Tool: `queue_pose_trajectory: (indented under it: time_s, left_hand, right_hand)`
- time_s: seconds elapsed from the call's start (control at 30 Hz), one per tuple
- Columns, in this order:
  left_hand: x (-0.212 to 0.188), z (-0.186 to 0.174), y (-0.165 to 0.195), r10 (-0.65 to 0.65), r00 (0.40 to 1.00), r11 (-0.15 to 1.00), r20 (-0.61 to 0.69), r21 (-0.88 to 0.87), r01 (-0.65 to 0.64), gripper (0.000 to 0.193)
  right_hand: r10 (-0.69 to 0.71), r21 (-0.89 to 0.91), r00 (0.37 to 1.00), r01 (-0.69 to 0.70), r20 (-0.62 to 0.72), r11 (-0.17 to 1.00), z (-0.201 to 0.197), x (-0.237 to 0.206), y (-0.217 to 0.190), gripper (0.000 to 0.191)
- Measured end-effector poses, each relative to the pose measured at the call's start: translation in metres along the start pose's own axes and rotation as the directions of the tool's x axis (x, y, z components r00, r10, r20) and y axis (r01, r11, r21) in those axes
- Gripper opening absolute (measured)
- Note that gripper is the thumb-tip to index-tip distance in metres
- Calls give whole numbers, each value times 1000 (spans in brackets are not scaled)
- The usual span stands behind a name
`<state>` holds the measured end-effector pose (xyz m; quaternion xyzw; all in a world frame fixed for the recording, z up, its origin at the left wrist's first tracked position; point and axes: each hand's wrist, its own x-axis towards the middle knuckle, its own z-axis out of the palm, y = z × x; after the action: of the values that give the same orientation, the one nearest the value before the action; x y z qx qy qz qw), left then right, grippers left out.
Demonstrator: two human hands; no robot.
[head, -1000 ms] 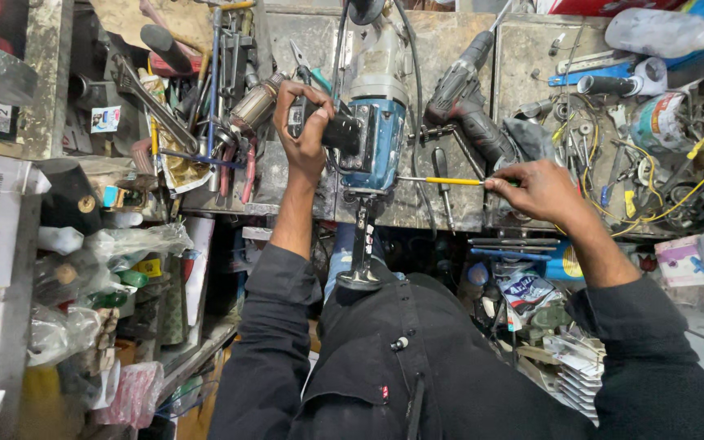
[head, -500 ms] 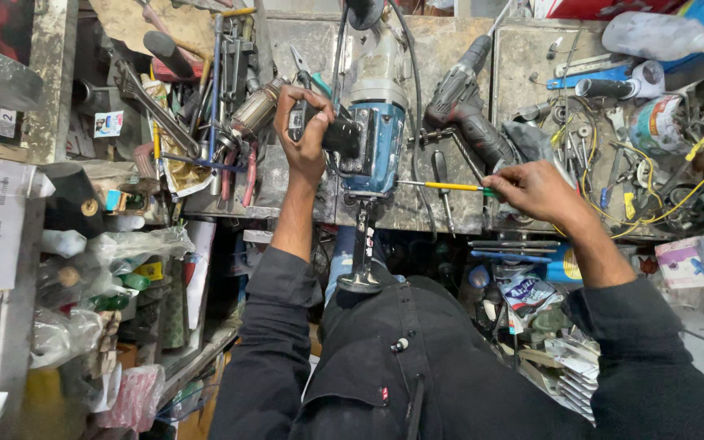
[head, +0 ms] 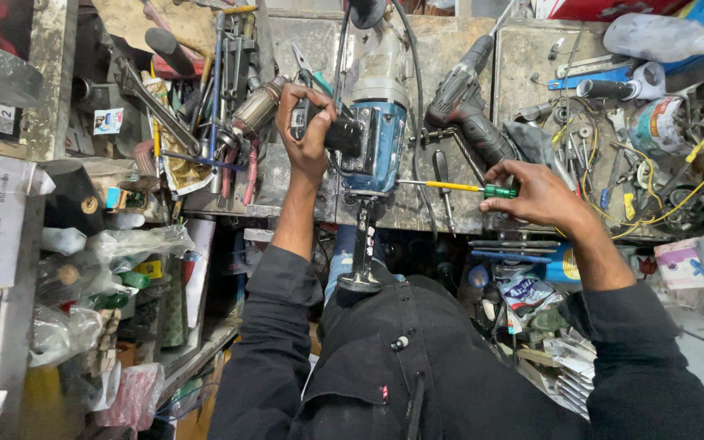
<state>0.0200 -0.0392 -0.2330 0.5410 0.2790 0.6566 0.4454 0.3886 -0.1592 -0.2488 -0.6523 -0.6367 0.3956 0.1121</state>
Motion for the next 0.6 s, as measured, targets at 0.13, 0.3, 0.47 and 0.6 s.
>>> queue_pose_trajectory:
  time_s: [0.13,0.3,0.47,0.6]
  left_hand:
    - [1,0,0,1,1000,1000,-3,7,-1,15]
    - [1,-1,-3,-5,1000,1000,-10,-12,5,15]
    - [1,-1,-3,1,1000,1000,-11,-13,-1,15]
    - [1,-2,-3,-10,1000,1000,-7,-14,10,15]
  right_hand:
    - [119,-105,992,-122,-39,987,4,-2,5,40]
    - [-111,-126,994,108,-23,986,7,0,11,41]
    - [-285,-210,944,249,-168,946,9,-4,8,44]
    - [-9,-269,997,-12,-77,963,11,-3,10,43]
